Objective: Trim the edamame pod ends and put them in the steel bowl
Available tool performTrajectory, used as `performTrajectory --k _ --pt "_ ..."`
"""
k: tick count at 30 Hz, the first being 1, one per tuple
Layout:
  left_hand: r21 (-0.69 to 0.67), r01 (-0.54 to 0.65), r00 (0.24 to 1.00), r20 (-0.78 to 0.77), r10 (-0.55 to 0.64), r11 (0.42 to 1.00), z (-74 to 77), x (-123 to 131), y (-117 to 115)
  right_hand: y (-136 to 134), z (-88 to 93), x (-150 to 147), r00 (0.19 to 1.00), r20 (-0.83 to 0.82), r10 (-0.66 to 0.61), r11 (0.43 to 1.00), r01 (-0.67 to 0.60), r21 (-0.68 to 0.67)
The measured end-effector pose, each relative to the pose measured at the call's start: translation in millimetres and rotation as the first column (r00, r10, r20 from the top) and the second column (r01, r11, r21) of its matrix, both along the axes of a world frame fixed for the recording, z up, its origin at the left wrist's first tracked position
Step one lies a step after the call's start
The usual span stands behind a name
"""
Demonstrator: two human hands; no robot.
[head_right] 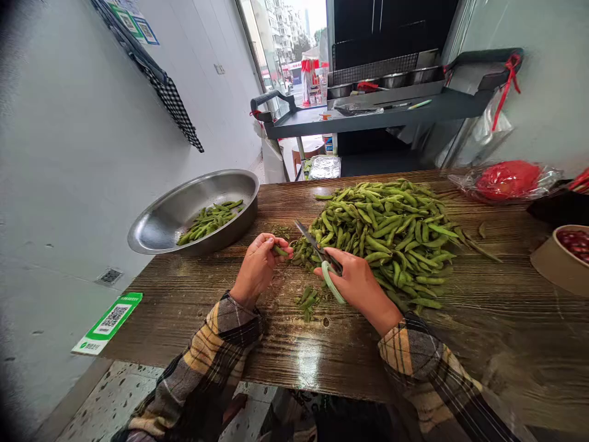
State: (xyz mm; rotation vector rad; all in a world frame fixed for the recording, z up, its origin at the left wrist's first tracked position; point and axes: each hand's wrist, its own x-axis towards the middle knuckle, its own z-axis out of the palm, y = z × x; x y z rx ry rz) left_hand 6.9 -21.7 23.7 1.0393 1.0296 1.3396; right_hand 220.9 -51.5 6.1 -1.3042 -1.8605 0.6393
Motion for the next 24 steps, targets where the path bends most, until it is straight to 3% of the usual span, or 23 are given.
performTrajectory --k 2,3,4,7,8,10,13,16,18,20,24 --pt "0.036 0.002 0.979 -0.204 0.005 0.999 -4.4 -3 4 1 2.6 2 0.999 -0.012 -0.042 0.999 0.042 0.004" --pt "0.068 0.008 0.932 -0.362 0.018 0.998 -7.0 -4 5 1 3.4 2 0.999 -0.018 -0.05 0.999 0.05 0.009" --pt "0.107 0.024 0.845 -0.533 0.036 0.994 -9.6 -5 7 2 3.9 3 0.998 -0.023 -0.053 0.998 0.053 0.013" --pt "0.18 0.129 0.436 -0.893 0.107 0.975 -16.1 -5 8 1 3.7 2 0.999 -0.026 -0.036 0.999 0.037 0.036" --pt "0.18 0.158 0.316 -0.941 0.123 0.971 -17.4 -5 7 1 3.3 1 0.999 -0.026 -0.03 0.999 0.031 0.044" --pt "0.164 0.178 0.157 -0.978 0.137 0.97 -18.8 -6 6 1 2.5 1 0.999 -0.026 -0.02 0.998 0.021 0.051" --pt "0.146 0.178 0.079 -0.988 0.134 0.973 -19.1 -9 5 0 2.1 0 1.0 -0.027 -0.01 0.999 0.011 0.042" --pt "0.159 0.185 0.089 -0.986 0.144 0.97 -19.0 -13 6 1 2.2 0 1.0 -0.024 -0.012 0.999 0.013 0.029" --pt "0.197 0.167 0.154 -0.973 0.172 0.966 -18.6 -16 9 1 2.1 1 1.0 -0.027 -0.015 1.0 0.016 0.023" --pt "0.24 0.116 0.315 -0.929 0.194 0.964 -17.7 -19 13 2 1.5 1 0.999 -0.038 -0.014 1.0 0.014 0.006" --pt "0.146 -0.003 0.786 -0.612 0.092 0.989 -14.6 -21 16 3 -1.3 3 0.997 -0.078 -0.027 0.997 0.021 -0.075"
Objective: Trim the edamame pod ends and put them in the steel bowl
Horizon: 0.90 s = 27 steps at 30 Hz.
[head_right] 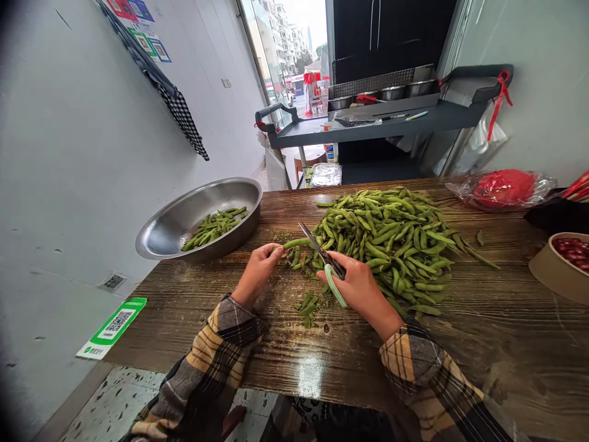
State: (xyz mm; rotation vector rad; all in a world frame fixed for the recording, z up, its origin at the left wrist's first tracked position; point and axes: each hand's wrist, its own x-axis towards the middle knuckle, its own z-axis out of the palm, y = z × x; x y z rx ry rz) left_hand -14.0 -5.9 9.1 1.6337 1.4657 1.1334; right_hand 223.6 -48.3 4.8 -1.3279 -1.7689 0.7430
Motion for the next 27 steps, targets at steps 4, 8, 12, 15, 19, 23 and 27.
performTrajectory --k 4,8,12,15,19,23,27 --pt "-0.155 0.086 0.894 0.449 -0.007 0.984 5.4 6 -7 2 -2.2 2 0.997 -0.058 0.046 0.996 -0.05 -0.075" --pt "-0.154 0.135 0.806 0.592 -0.018 0.979 11.0 14 -14 1 -0.5 3 0.991 -0.114 0.072 0.992 -0.083 -0.097" --pt "-0.148 0.148 0.791 0.611 -0.027 0.978 11.2 19 -17 -1 2.8 2 0.989 -0.124 0.085 0.983 -0.103 -0.15" --pt "-0.152 0.155 0.809 0.587 -0.037 0.976 10.3 21 -19 -2 4.0 1 0.989 -0.112 0.1 0.977 -0.119 -0.177" --pt "-0.154 0.163 0.84 0.54 -0.055 0.975 12.5 27 -25 -2 2.3 0 0.991 -0.104 0.087 0.986 -0.101 -0.132" --pt "-0.154 0.199 0.886 0.45 -0.11 0.968 15.9 34 -30 0 2.0 0 0.994 -0.095 0.059 0.994 -0.067 -0.083" --pt "-0.127 0.236 0.919 0.35 -0.18 0.963 19.1 34 -30 -2 5.7 0 0.997 -0.062 0.051 0.994 -0.056 -0.092"
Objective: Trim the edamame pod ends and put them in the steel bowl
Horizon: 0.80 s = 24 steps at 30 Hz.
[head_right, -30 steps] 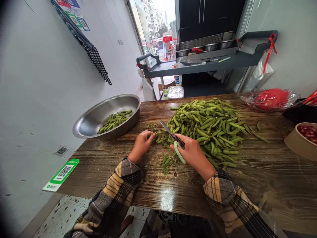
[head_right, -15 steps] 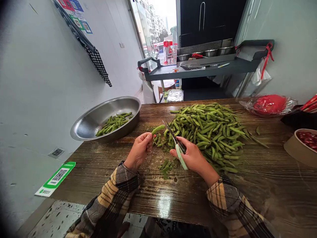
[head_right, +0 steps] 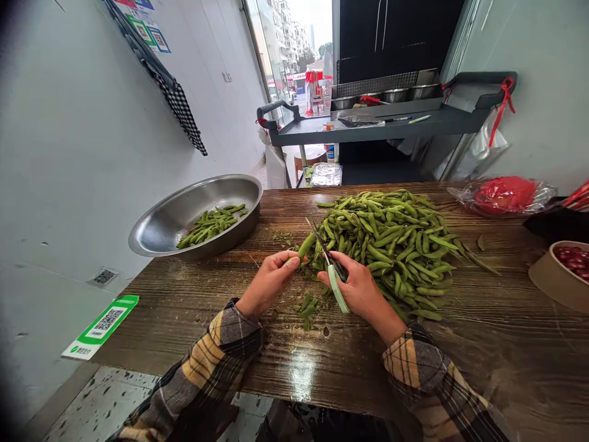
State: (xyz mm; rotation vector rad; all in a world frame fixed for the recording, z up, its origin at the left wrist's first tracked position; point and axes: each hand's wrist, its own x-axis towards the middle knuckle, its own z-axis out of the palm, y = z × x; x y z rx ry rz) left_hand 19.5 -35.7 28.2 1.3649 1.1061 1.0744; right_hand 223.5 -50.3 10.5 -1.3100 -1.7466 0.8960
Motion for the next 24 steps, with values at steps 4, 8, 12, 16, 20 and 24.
performTrajectory --k 4,8,12,16,20,24 --pt "0.048 -0.042 0.999 -0.01 0.043 0.998 1.7 -6 3 -4 1.7 -3 0.996 0.053 0.067 0.996 -0.07 0.049" --pt "0.104 -0.033 0.993 -0.11 0.044 0.994 2.8 -9 3 -7 1.1 -5 0.985 0.14 0.1 0.984 -0.119 0.13" --pt "0.146 0.014 0.974 -0.226 0.02 0.989 6.6 -8 2 -7 0.4 -4 0.977 0.179 0.118 0.975 -0.148 0.164" --pt "0.181 0.044 0.96 -0.281 0.008 0.983 10.4 -6 0 -6 -0.2 -4 0.974 0.19 0.126 0.973 -0.159 0.168" --pt "0.177 0.065 0.957 -0.289 -0.012 0.982 11.3 -5 0 -7 -1.0 -4 0.97 0.204 0.131 0.971 -0.167 0.17" --pt "0.149 0.056 0.96 -0.279 -0.012 0.987 10.2 -5 0 -6 -3.1 -4 0.971 0.201 0.129 0.972 -0.164 0.167"
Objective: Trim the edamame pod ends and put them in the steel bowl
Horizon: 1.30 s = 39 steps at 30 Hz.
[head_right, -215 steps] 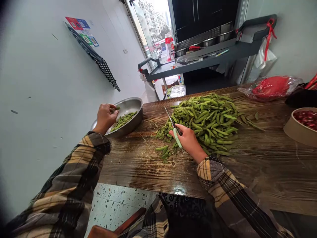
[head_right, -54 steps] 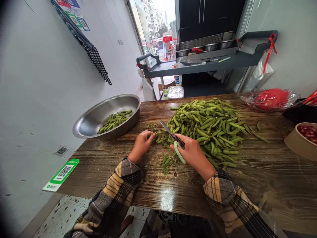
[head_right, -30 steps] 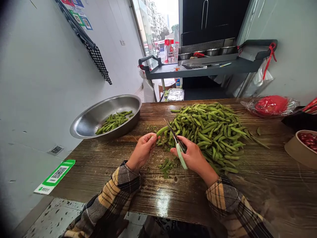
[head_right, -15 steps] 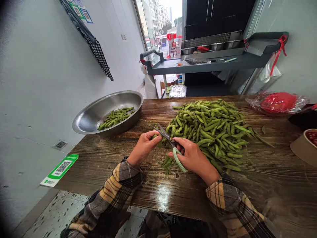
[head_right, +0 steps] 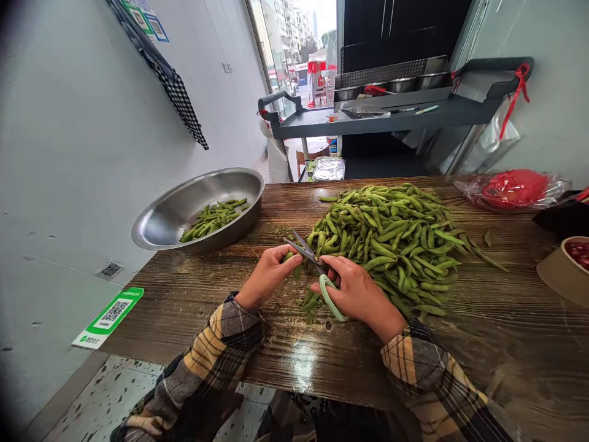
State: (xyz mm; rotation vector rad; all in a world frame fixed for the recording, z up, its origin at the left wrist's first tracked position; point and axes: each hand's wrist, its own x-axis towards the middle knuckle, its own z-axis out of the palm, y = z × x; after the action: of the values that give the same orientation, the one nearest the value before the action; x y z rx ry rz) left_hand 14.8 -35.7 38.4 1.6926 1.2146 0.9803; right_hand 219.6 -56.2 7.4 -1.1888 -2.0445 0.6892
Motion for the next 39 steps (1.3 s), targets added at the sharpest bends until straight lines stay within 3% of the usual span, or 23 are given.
performTrajectory --k 15,18,23,29,39 --pt "-0.115 0.012 0.998 0.057 -0.005 0.993 0.4 -6 3 2 0.6 2 1.0 -0.008 0.025 1.0 -0.025 -0.01" --pt "-0.162 -0.011 0.987 0.159 0.037 0.987 -1.2 -8 5 2 0.4 2 0.998 -0.056 0.008 0.999 -0.01 -0.037" --pt "-0.247 -0.073 0.846 0.498 0.191 0.966 -5.0 -11 10 2 4.4 1 0.991 -0.096 -0.089 0.992 0.08 -0.1" --pt "-0.231 -0.131 0.731 0.635 0.252 0.964 -1.1 -11 10 0 9.9 1 0.993 -0.067 -0.094 0.983 0.082 -0.163" --pt "-0.225 -0.04 0.771 0.613 0.173 0.974 -1.6 -1 2 1 10.1 -1 0.994 -0.071 -0.085 0.974 0.068 -0.216"
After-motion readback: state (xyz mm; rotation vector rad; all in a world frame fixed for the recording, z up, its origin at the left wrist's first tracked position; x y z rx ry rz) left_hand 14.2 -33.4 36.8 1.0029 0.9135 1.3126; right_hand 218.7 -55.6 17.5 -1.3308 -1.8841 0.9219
